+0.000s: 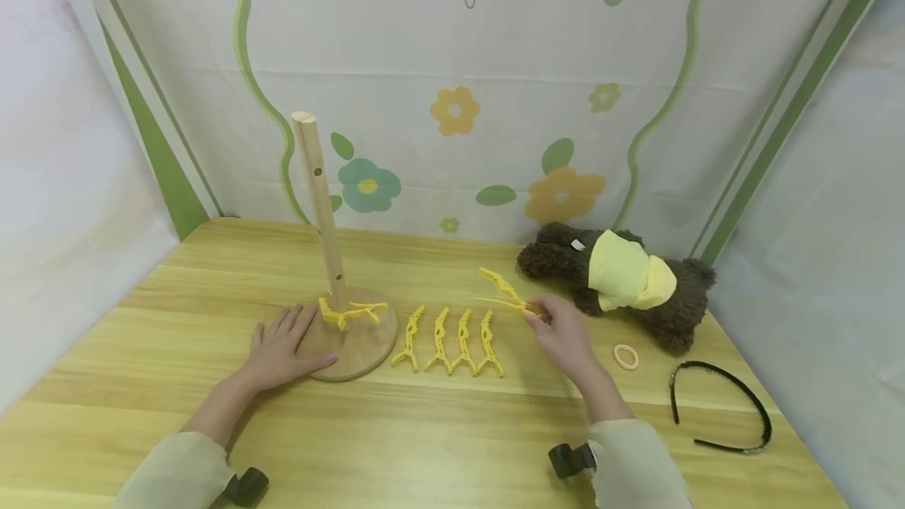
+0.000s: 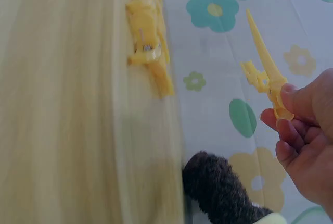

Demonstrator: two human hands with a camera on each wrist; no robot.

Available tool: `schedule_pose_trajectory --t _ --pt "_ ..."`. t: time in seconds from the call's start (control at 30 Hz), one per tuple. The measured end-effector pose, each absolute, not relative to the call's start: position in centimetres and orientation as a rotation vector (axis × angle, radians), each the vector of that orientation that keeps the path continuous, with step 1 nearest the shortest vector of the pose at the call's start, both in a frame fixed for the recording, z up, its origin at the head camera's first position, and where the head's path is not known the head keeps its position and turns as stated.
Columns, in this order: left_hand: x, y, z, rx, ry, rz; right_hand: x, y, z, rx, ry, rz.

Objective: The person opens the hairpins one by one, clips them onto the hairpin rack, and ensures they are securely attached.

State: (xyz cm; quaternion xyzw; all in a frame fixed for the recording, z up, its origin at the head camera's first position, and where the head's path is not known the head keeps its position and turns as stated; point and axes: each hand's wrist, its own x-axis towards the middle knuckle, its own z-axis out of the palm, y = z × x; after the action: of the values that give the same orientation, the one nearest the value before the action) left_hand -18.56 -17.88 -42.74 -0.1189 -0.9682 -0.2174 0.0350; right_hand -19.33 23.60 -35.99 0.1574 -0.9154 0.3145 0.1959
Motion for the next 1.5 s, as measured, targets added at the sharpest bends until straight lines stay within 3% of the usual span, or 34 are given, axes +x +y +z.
schedule_pose_trajectory --t 0.8,1.5 --pt "-18.5 -17.9 -42.6 -0.369 -2.966 -0.658 -22.0 10.5 -34.4 0.907 -2.472 1.068" --pt "-18.5 -17.8 -42.5 -0.368 -2.976 -0.643 -23.0 4.9 -34.6 1.0 -2.623 1.112"
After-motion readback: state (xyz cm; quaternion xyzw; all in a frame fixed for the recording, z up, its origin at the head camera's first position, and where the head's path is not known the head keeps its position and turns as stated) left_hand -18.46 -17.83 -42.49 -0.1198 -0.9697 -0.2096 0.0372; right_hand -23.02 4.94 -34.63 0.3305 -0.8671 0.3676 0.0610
